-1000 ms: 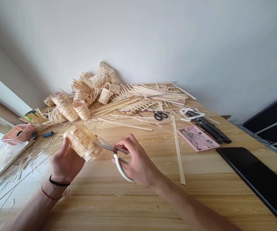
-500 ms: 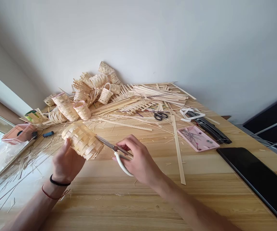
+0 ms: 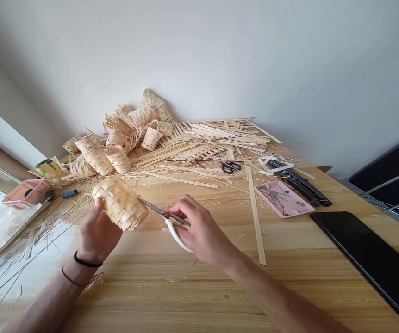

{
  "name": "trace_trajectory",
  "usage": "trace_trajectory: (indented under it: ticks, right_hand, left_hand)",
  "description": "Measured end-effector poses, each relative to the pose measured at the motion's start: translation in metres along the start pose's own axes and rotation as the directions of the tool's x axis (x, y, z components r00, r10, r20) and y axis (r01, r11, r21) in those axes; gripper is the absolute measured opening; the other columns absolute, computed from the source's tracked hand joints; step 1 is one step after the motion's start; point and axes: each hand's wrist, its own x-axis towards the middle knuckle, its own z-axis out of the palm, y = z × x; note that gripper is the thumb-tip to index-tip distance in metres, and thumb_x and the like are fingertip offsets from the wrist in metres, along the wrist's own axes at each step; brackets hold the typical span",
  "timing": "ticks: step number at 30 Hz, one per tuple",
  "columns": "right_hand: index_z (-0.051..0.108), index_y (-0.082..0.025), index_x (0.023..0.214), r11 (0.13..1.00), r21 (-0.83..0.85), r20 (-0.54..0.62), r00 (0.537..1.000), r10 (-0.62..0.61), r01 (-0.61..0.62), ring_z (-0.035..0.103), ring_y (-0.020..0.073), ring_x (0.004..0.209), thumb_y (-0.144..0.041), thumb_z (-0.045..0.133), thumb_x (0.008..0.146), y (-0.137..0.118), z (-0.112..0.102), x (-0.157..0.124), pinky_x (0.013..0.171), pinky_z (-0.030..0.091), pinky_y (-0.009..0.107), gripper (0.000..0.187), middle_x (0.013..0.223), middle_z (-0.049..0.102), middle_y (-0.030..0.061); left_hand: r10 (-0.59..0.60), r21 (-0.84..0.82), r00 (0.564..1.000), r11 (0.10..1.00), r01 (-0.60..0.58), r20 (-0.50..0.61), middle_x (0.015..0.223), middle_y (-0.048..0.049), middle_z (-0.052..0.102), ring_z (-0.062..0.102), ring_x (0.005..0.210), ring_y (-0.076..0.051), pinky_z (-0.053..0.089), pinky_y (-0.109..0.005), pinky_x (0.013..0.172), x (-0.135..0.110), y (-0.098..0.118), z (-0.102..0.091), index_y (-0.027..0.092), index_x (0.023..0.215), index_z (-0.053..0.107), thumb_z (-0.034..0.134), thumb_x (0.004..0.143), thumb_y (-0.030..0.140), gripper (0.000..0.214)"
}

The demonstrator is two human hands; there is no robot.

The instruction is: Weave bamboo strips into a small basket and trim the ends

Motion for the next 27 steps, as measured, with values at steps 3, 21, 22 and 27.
trace_trajectory:
  ticks: [3,21,22,27]
  right_hand:
    - [0.066,-0.023,0.094,1.0,-0.02,0.012,1.0,-0.005,0.006,0.063,0.0176,0.079,-0.018,0.077,0.092,-0.004,-0.001,0.0,0.073,0.054,0.03,0.012,0.093,0.064,0.0023]
    - [0.061,-0.025,0.101,0.998,-0.029,-0.069,0.996,-0.058,0.056,0.064,0.0207,0.089,-0.018,0.075,0.092,-0.004,0.008,-0.004,0.08,0.06,0.033,0.018,0.102,0.061,0.0058]
    - [0.06,-0.025,0.101,0.998,-0.027,-0.067,0.996,-0.053,0.051,0.064,0.021,0.089,-0.018,0.075,0.092,-0.004,0.007,-0.004,0.08,0.06,0.034,0.018,0.103,0.061,0.0061]
    - [0.061,-0.024,0.098,1.0,0.003,-0.01,1.0,-0.009,0.009,0.061,0.0198,0.084,-0.02,0.074,0.093,-0.007,0.002,-0.003,0.075,0.055,0.033,0.014,0.099,0.061,0.0048]
  left_hand:
    - [-0.022,-0.009,1.0,1.0,0.022,0.003,0.131,-0.0099,0.076,0.068,0.126,-0.035,0.056,-0.052,0.108,0.0,0.0,-0.003,0.023,0.141,0.066,0.067,0.096,0.053,0.054]
    - [-0.153,0.034,0.974,0.988,0.15,0.167,0.136,-0.011,0.074,0.062,0.134,-0.041,0.054,-0.05,0.108,-0.004,-0.009,-0.009,0.024,0.136,0.07,0.067,0.094,0.059,0.055]
    - [-0.149,0.032,0.974,0.989,0.145,0.168,0.138,-0.0101,0.073,0.062,0.135,-0.039,0.054,-0.049,0.109,-0.004,-0.01,-0.01,0.026,0.137,0.069,0.07,0.093,0.058,0.055]
    - [-0.141,0.021,0.977,0.99,0.139,0.161,0.14,-0.008,0.073,0.063,0.135,-0.036,0.055,-0.048,0.11,-0.004,-0.01,-0.01,0.027,0.142,0.065,0.073,0.092,0.057,0.059]
